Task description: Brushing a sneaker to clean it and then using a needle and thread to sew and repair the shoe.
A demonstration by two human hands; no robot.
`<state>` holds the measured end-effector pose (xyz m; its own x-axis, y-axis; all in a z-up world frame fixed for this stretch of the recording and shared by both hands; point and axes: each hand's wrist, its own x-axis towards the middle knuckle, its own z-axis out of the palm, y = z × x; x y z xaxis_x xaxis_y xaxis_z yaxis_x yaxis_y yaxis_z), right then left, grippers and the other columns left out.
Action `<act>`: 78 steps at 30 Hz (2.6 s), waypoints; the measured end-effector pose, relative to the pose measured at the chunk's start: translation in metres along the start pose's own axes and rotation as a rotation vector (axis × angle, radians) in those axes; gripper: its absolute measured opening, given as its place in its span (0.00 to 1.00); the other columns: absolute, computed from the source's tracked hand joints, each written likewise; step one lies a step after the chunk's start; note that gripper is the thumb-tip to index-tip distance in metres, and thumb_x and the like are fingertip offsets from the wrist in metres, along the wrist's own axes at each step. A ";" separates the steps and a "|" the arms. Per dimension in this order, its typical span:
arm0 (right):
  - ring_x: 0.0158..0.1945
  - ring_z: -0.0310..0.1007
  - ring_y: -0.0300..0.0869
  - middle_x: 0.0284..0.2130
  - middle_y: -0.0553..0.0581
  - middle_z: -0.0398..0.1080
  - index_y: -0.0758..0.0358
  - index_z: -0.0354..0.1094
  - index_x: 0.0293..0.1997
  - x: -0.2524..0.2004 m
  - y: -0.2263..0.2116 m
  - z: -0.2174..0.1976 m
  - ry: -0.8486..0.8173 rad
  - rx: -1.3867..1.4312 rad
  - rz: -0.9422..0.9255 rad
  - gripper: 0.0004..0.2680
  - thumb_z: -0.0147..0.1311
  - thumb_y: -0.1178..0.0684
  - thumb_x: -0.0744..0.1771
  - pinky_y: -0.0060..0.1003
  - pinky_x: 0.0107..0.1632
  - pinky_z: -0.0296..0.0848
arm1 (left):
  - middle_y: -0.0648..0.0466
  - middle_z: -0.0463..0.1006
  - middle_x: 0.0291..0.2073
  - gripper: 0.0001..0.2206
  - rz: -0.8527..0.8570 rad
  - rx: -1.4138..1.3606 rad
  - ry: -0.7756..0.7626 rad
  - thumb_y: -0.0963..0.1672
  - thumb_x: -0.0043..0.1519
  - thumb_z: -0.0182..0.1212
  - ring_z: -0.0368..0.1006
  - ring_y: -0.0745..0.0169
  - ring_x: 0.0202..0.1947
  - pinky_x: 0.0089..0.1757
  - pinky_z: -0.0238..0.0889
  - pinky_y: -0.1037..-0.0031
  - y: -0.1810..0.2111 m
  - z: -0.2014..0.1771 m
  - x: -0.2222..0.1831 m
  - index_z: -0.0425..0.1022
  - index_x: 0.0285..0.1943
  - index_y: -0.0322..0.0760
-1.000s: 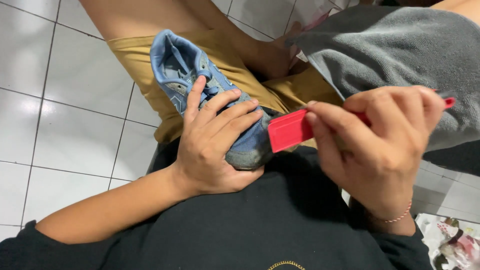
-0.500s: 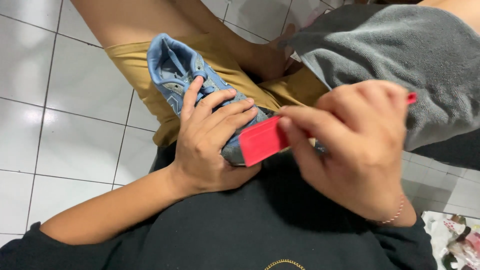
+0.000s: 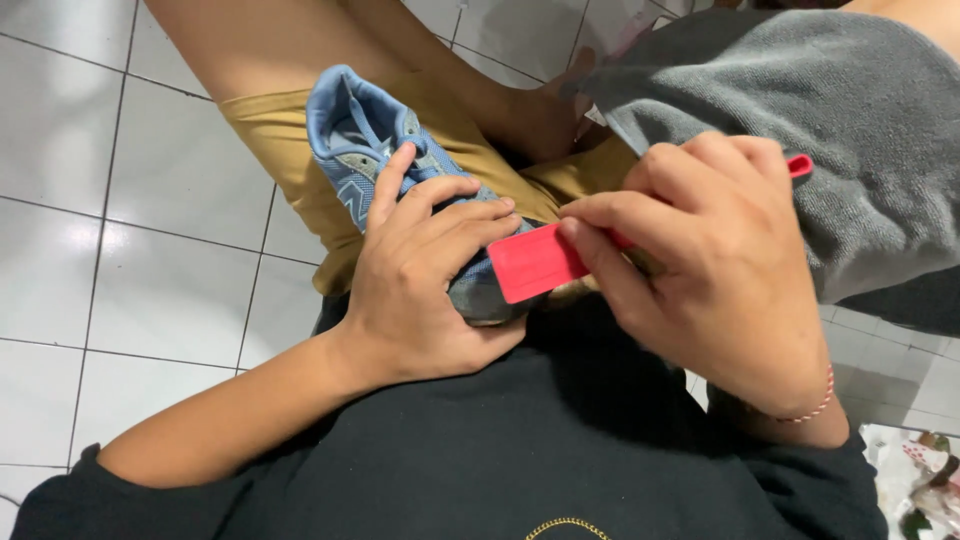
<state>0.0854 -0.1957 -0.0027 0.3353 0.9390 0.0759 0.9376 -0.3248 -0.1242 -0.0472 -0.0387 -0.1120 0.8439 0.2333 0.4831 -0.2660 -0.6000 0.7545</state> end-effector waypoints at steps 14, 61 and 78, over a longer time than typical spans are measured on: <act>0.38 0.61 0.49 0.31 0.51 0.63 0.56 0.77 0.43 0.004 -0.003 -0.007 0.065 0.026 0.030 0.03 0.64 0.57 0.73 0.48 0.51 0.53 | 0.50 0.82 0.45 0.21 -0.027 -0.037 -0.014 0.46 0.47 0.73 0.74 0.41 0.50 0.66 0.43 0.33 -0.001 -0.006 0.003 0.79 0.48 0.31; 0.43 0.60 0.53 0.41 0.71 0.65 0.82 0.78 0.55 -0.059 0.002 -0.029 0.246 0.165 0.346 0.03 0.60 0.67 0.76 0.44 0.54 0.58 | 0.44 0.75 0.58 0.26 0.026 0.025 0.050 0.46 0.54 0.77 0.77 0.39 0.59 0.69 0.39 0.26 -0.004 -0.015 -0.004 0.75 0.62 0.44; 0.36 0.63 0.47 0.33 0.63 0.69 0.73 0.77 0.45 -0.057 -0.003 -0.020 0.250 0.295 0.373 0.03 0.64 0.64 0.69 0.39 0.48 0.61 | 0.52 0.69 0.49 0.23 0.225 0.208 0.279 0.51 0.56 0.82 0.70 0.44 0.57 0.69 0.44 0.33 -0.025 -0.038 -0.026 0.71 0.50 0.45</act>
<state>0.0649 -0.2504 0.0133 0.6859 0.6990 0.2025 0.6974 -0.5518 -0.4573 -0.0799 -0.0001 -0.1266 0.6089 0.2605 0.7492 -0.3055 -0.7946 0.5246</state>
